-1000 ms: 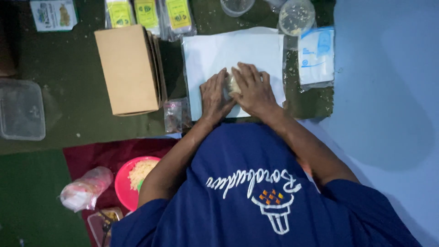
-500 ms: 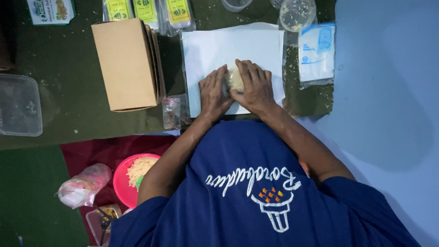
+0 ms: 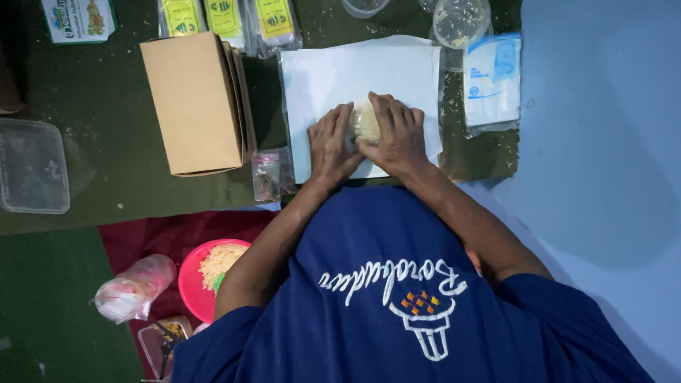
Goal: Preparing and wrapping individual food portions with seasoning in paper squares
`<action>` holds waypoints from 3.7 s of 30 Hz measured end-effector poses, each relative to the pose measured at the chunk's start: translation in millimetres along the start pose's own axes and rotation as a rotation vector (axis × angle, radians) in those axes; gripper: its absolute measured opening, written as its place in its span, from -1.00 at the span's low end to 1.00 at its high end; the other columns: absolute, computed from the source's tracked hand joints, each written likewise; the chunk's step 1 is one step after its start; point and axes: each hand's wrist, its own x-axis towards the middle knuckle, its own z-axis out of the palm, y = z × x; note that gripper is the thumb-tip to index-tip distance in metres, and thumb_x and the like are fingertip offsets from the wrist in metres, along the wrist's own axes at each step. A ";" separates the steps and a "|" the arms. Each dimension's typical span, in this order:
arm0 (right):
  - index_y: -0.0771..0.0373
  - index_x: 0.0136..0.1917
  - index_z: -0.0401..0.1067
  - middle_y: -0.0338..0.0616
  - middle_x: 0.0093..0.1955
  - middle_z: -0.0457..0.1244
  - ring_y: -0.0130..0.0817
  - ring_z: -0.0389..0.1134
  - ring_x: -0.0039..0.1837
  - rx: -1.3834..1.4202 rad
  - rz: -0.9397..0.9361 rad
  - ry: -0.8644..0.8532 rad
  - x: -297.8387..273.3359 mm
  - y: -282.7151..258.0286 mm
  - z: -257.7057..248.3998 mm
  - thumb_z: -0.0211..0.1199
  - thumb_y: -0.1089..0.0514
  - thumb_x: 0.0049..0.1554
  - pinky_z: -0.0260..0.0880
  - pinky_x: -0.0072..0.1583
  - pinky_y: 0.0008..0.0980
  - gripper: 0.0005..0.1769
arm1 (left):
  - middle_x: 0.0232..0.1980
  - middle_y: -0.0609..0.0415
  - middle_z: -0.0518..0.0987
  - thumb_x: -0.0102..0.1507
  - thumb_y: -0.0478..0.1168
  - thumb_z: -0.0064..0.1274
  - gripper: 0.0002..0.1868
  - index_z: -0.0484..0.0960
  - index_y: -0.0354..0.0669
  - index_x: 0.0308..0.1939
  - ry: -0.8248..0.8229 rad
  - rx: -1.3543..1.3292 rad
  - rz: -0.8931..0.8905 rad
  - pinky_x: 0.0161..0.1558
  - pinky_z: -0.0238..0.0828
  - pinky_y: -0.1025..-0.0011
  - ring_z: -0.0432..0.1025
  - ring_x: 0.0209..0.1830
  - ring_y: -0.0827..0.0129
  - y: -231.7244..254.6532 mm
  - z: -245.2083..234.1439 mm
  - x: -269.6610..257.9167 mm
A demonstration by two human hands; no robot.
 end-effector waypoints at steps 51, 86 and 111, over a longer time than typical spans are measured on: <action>0.39 0.32 0.50 0.06 -0.21 0.41 0.12 0.45 -0.11 0.094 0.886 0.019 -69.7 153.0 -74.7 0.16 -0.28 0.35 0.35 -0.13 0.08 -0.33 | 0.34 -0.04 0.48 0.32 0.17 0.04 -0.24 0.27 -0.19 0.45 -0.211 -0.047 0.001 0.26 0.14 0.11 0.36 0.36 0.08 23.4 -34.0 14.4; 0.13 0.18 0.58 -0.13 0.24 0.33 -0.07 0.39 0.25 -0.046 -0.035 -0.135 -91.9 43.2 -51.3 0.52 -0.05 0.02 0.51 0.08 -0.14 -0.51 | -0.06 -0.07 0.62 0.11 -0.25 0.43 -0.60 0.71 -0.15 0.01 -0.216 -0.017 0.144 -0.02 0.45 0.09 0.55 -0.02 -0.06 17.8 -78.7 -3.7; -0.01 0.15 0.51 -0.31 0.23 0.28 -0.20 0.32 0.27 -0.091 -0.062 -0.248 -82.4 24.0 -46.2 0.29 -0.14 0.25 0.35 0.04 -0.17 -0.71 | -0.06 0.04 0.62 0.19 -0.10 0.37 -0.65 0.69 -0.04 0.02 -0.258 -0.002 0.147 -0.05 0.33 0.12 0.53 -0.02 0.07 20.4 -83.5 0.8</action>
